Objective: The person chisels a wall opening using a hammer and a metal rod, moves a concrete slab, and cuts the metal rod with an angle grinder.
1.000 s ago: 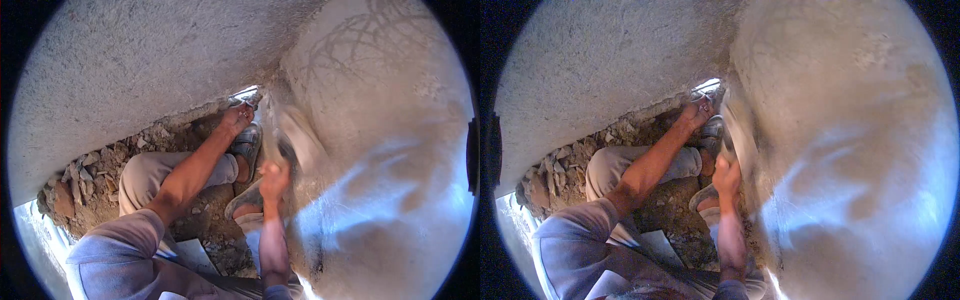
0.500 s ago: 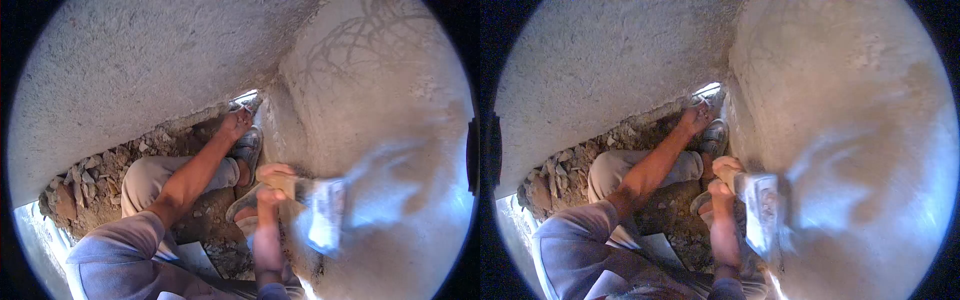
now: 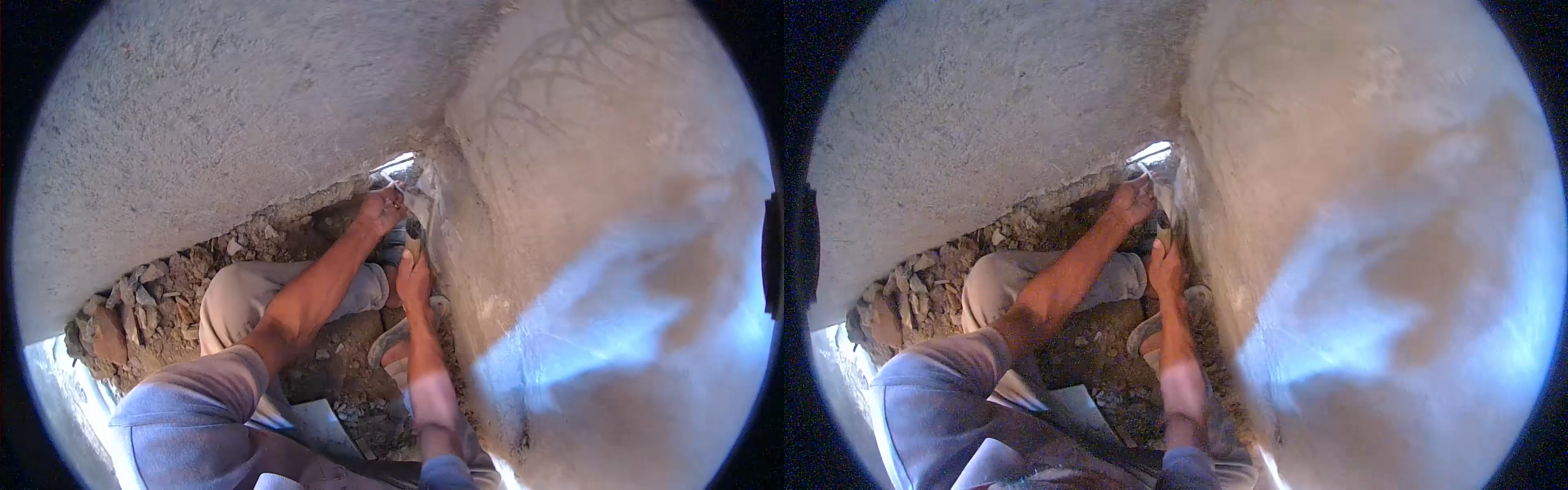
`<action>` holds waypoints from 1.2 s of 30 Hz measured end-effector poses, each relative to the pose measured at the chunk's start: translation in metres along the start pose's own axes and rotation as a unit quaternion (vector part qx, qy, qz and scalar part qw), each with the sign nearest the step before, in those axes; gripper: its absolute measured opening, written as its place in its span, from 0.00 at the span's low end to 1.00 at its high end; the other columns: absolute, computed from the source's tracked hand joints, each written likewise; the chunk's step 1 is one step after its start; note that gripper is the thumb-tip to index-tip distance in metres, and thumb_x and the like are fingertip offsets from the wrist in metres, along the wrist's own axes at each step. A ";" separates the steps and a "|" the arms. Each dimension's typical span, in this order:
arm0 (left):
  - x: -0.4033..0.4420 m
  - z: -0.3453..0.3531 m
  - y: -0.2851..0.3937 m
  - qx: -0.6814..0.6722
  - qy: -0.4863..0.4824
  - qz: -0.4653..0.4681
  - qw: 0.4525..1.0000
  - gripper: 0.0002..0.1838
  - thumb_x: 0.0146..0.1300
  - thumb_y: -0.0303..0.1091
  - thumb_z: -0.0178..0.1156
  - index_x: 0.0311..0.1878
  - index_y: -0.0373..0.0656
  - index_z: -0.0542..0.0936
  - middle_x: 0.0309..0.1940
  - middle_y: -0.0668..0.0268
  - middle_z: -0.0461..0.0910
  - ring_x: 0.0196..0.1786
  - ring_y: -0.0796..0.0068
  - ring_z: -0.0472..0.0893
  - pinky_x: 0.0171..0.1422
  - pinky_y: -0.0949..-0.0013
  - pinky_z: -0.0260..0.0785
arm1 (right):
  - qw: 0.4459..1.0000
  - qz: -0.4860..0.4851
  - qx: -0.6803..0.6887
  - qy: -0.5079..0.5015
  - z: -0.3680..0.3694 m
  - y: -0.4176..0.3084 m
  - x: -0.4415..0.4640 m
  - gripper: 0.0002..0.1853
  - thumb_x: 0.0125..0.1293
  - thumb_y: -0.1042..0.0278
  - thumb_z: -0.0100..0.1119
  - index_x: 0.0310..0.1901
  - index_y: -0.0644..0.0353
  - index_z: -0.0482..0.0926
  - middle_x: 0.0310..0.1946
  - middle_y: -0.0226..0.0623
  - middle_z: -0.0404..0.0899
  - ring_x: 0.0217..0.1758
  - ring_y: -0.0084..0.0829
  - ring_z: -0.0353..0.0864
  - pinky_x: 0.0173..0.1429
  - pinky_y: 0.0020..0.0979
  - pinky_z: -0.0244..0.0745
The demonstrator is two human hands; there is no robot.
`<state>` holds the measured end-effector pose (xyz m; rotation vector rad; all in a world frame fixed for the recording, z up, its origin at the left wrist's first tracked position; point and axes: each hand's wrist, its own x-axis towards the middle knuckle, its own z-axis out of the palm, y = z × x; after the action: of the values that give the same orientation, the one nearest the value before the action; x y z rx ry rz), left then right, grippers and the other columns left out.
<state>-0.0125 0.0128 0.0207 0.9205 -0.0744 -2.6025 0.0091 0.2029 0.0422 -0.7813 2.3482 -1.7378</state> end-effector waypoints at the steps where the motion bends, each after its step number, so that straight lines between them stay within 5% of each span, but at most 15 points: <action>1: 0.009 -0.004 0.000 0.009 -0.007 -0.006 1.000 0.04 0.63 0.26 0.54 0.40 0.41 0.77 0.28 0.71 0.74 0.29 0.77 0.71 0.36 0.72 0.64 | 0.993 0.020 -0.114 -0.035 0.004 -0.006 0.008 0.22 0.67 0.50 0.50 0.39 0.67 0.76 0.31 0.50 0.78 0.33 0.40 0.79 0.43 0.40 0.73; 4: 0.012 -0.024 -0.014 -0.041 -0.070 0.011 0.997 0.05 0.65 0.27 0.53 0.41 0.40 0.76 0.27 0.71 0.73 0.27 0.78 0.69 0.37 0.70 0.65 | 0.990 0.006 -0.133 -0.038 -0.031 -0.060 0.004 0.20 0.67 0.55 0.51 0.38 0.69 0.75 0.30 0.52 0.77 0.32 0.37 0.79 0.42 0.39 0.73; 6: -0.003 0.002 0.000 -0.102 0.028 -0.011 0.994 0.05 0.65 0.29 0.54 0.40 0.39 0.78 0.25 0.70 0.72 0.27 0.78 0.69 0.38 0.70 0.67 | 0.986 -0.097 0.127 -0.041 -0.045 -0.060 0.004 0.24 0.69 0.48 0.46 0.34 0.67 0.75 0.28 0.42 0.77 0.31 0.35 0.78 0.37 0.37 0.73; 7: 0.004 -0.017 0.005 -0.027 -0.134 -0.037 0.990 0.07 0.66 0.31 0.54 0.41 0.39 0.78 0.27 0.68 0.75 0.28 0.76 0.73 0.36 0.70 0.68 | 0.977 -0.138 0.158 0.023 -0.040 -0.072 0.011 0.26 0.69 0.46 0.46 0.33 0.66 0.75 0.27 0.40 0.77 0.31 0.33 0.78 0.36 0.36 0.73; 8: 0.018 -0.025 0.007 -0.023 -0.139 -0.033 0.989 0.07 0.66 0.31 0.54 0.41 0.39 0.78 0.27 0.68 0.75 0.28 0.76 0.73 0.36 0.70 0.68 | 0.961 -0.181 0.189 0.089 -0.033 -0.080 0.019 0.27 0.69 0.43 0.45 0.33 0.65 0.75 0.26 0.38 0.76 0.31 0.32 0.77 0.34 0.36 0.72; 9: 0.007 -0.012 0.005 -0.028 -0.066 -0.007 0.997 0.08 0.66 0.32 0.54 0.42 0.39 0.78 0.28 0.68 0.76 0.28 0.75 0.73 0.34 0.70 0.68 | 0.968 -0.141 0.206 0.034 -0.019 -0.043 0.009 0.32 0.69 0.37 0.43 0.37 0.67 0.76 0.28 0.44 0.79 0.33 0.43 0.80 0.38 0.42 0.73; 10: -0.003 -0.004 -0.001 -0.036 0.008 0.016 0.999 0.08 0.67 0.33 0.54 0.43 0.39 0.78 0.30 0.68 0.78 0.28 0.75 0.73 0.32 0.71 0.68 | 0.968 -0.142 0.205 0.035 -0.011 -0.024 0.009 0.32 0.69 0.37 0.43 0.37 0.67 0.76 0.28 0.44 0.79 0.33 0.43 0.80 0.38 0.42 0.73; 12: 0.017 -0.060 0.002 -0.057 0.019 0.020 0.998 0.09 0.68 0.34 0.53 0.44 0.40 0.78 0.31 0.68 0.79 0.28 0.75 0.74 0.32 0.71 0.69 | 0.961 0.139 -0.152 -0.186 -0.001 -0.004 0.018 0.34 0.69 0.36 0.42 0.41 0.69 0.75 0.31 0.52 0.80 0.39 0.58 0.79 0.44 0.49 0.72; 13: 0.035 -0.069 0.015 -0.073 0.023 0.035 0.996 0.10 0.68 0.35 0.52 0.45 0.40 0.78 0.32 0.68 0.79 0.29 0.75 0.75 0.31 0.71 0.69 | 0.942 0.201 -0.147 -0.224 -0.007 -0.011 0.019 0.28 0.67 0.44 0.50 0.48 0.68 0.74 0.45 0.66 0.76 0.52 0.69 0.70 0.52 0.55 0.69; 14: 0.034 -0.058 0.020 -0.072 0.018 0.038 0.997 0.10 0.68 0.35 0.52 0.45 0.40 0.78 0.32 0.68 0.79 0.29 0.75 0.75 0.31 0.71 0.69 | 0.944 0.196 -0.145 -0.223 -0.014 -0.024 0.011 0.28 0.67 0.44 0.50 0.48 0.68 0.74 0.45 0.66 0.76 0.52 0.69 0.70 0.52 0.55 0.69; 17: 0.024 -0.066 0.005 0.037 -0.116 -0.015 0.992 0.13 0.74 0.38 0.46 0.51 0.41 0.75 0.33 0.69 0.78 0.34 0.76 0.79 0.40 0.67 0.75 | 0.976 0.106 -0.112 -0.153 -0.038 -0.048 -0.024 0.28 0.68 0.47 0.49 0.53 0.69 0.72 0.44 0.63 0.78 0.54 0.64 0.73 0.56 0.52 0.68; 20: -0.002 -0.039 -0.010 -0.009 -0.083 -0.054 0.995 0.14 0.74 0.37 0.45 0.51 0.39 0.74 0.34 0.68 0.78 0.35 0.76 0.80 0.39 0.70 0.75 | 0.999 -0.007 -0.040 0.007 -0.063 -0.088 -0.007 0.26 0.70 0.46 0.44 0.41 0.69 0.70 0.23 0.37 0.74 0.28 0.37 0.75 0.37 0.37 0.70; 25: -0.022 -0.038 -0.010 -0.057 -0.100 -0.046 0.992 0.12 0.74 0.37 0.47 0.49 0.40 0.75 0.33 0.68 0.79 0.32 0.78 0.79 0.35 0.73 0.76 | 0.997 0.009 -0.075 0.014 -0.080 -0.106 -0.008 0.24 0.71 0.47 0.42 0.38 0.66 0.70 0.23 0.37 0.74 0.25 0.31 0.75 0.32 0.33 0.69; 30: -0.061 -0.019 -0.016 0.129 -0.091 0.010 0.988 0.10 0.71 0.35 0.52 0.47 0.40 0.76 0.36 0.65 0.81 0.34 0.77 0.80 0.36 0.74 0.75 | 0.992 0.102 0.015 -0.075 -0.084 -0.069 -0.056 0.24 0.71 0.45 0.41 0.38 0.64 0.69 0.21 0.34 0.72 0.23 0.29 0.72 0.30 0.32 0.67; 36: -0.052 -0.025 -0.004 0.111 -0.075 0.014 0.991 0.08 0.71 0.32 0.52 0.47 0.40 0.77 0.37 0.65 0.82 0.38 0.77 0.80 0.39 0.73 0.74 | 0.989 0.129 0.041 -0.065 -0.087 -0.070 -0.061 0.24 0.72 0.45 0.40 0.38 0.63 0.68 0.19 0.33 0.70 0.20 0.26 0.70 0.27 0.29 0.64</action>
<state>0.0384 0.0377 0.0314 0.7856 -0.4214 -2.6708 0.0508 0.2919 0.1230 -0.5333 2.1667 -1.6120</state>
